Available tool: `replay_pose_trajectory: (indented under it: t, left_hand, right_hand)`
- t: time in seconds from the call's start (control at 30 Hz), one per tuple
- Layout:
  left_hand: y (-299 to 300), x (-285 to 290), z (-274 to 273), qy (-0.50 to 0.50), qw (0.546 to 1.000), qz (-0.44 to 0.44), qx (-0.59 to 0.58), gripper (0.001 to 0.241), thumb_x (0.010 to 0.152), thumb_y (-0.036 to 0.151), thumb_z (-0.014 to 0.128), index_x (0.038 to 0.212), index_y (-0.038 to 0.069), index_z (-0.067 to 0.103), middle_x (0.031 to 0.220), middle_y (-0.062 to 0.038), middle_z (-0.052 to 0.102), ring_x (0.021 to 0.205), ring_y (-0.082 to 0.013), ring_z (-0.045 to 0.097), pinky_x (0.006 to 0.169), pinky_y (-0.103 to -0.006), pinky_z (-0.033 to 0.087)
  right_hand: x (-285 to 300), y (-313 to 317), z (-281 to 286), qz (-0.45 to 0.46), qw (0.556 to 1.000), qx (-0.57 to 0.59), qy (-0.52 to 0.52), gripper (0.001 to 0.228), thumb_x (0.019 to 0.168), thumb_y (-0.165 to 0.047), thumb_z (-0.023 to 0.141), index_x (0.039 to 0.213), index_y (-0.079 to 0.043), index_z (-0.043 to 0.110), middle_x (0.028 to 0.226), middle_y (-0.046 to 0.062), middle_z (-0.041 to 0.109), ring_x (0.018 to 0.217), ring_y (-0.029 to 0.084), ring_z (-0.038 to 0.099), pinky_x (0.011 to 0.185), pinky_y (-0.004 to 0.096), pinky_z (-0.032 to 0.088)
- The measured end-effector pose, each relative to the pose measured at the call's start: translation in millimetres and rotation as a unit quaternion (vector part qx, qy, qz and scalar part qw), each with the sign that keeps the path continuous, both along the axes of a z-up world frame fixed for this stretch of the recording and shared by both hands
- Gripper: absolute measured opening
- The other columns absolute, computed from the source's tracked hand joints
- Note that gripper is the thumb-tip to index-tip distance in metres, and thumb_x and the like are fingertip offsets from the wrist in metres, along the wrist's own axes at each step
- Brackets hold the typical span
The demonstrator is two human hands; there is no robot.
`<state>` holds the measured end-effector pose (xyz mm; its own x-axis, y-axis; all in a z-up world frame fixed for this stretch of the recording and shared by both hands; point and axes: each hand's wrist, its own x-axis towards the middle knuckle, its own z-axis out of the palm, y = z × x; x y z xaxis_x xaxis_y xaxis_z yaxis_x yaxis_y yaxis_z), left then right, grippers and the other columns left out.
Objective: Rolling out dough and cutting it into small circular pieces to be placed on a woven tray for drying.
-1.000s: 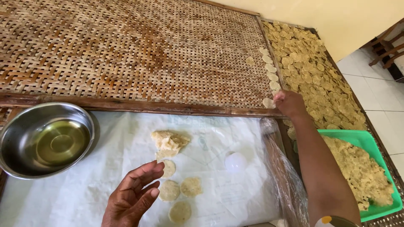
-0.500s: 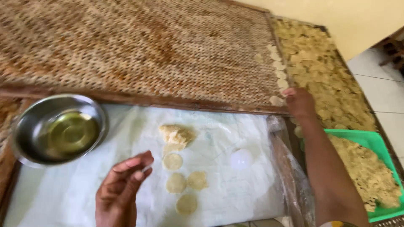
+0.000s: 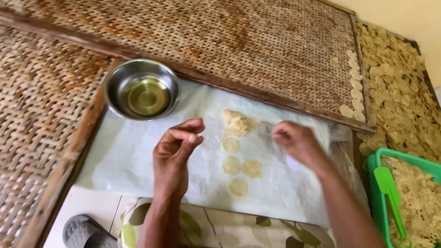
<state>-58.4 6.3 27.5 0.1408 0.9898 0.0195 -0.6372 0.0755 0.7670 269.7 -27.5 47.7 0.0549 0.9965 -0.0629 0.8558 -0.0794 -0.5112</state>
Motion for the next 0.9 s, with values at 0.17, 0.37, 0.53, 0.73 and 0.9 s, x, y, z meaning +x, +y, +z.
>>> replay_pose_trajectory:
  t: [0.17, 0.37, 0.53, 0.73, 0.9]
  left_hand:
    - [-1, -6, 14, 0.011, 1.0, -0.002, -0.025, 0.015, 0.098, 0.02, 0.07, 0.103, 0.006, 0.069, 0.133, -0.011, 0.07, 0.121, -0.0231, 0.068, 0.099, -0.0368, 0.055]
    - [0, -8, 17, 0.004, 0.999, -0.027, -0.026, 0.022, 0.096, 0.018, 0.07, 0.114, 0.006, 0.067, 0.132, -0.01, 0.07, 0.12, -0.0204, 0.068, 0.098, -0.0335, 0.053]
    - [0, -6, 12, -0.019, 0.999, -0.048, -0.015, 0.019, 0.097, 0.009, 0.07, 0.114, 0.003, 0.068, 0.131, -0.01, 0.071, 0.118, -0.017, 0.066, 0.103, -0.0323, 0.052]
    - [0, -5, 14, -0.012, 0.998, -0.064, -0.014, 0.018, 0.097, 0.009, 0.07, 0.114, 0.003, 0.067, 0.129, -0.009, 0.072, 0.12, -0.0148, 0.065, 0.106, -0.0323, 0.051]
    - [1, -3, 14, -0.009, 0.997, -0.076, -0.022, 0.02, 0.097, 0.008, 0.069, 0.115, 0.003, 0.067, 0.129, -0.009, 0.072, 0.12, -0.015, 0.065, 0.107, -0.0327, 0.051]
  right_hand:
    - [-78, 5, -18, 0.071, 0.996, 0.035, 0.035, 0.014, 0.083, -0.01, 0.075, 0.097, -0.008, 0.072, 0.09, 0.006, 0.076, 0.077, 0.018, 0.072, 0.07, 0.032, 0.058]
    - [-140, 15, -5, 0.011, 0.997, -0.061, -0.038, 0.017, 0.083, -0.022, 0.079, 0.088, -0.009, 0.07, 0.086, 0.008, 0.072, 0.078, 0.023, 0.071, 0.072, 0.037, 0.056]
    - [-154, 18, 0, 0.015, 0.995, -0.073, -0.072, 0.024, 0.086, -0.03, 0.077, 0.088, -0.009, 0.065, 0.089, 0.007, 0.069, 0.082, 0.025, 0.07, 0.075, 0.04, 0.055]
    - [-143, 17, -10, 0.017, 0.994, -0.035, -0.105, 0.011, 0.089, -0.021, 0.067, 0.091, -0.01, 0.066, 0.09, 0.009, 0.068, 0.081, 0.028, 0.068, 0.075, 0.042, 0.054]
    - [-129, 18, -19, -0.019, 0.998, -0.057, -0.023, 0.013, 0.088, -0.02, 0.064, 0.094, -0.012, 0.072, 0.094, 0.01, 0.073, 0.086, 0.028, 0.071, 0.079, 0.039, 0.056]
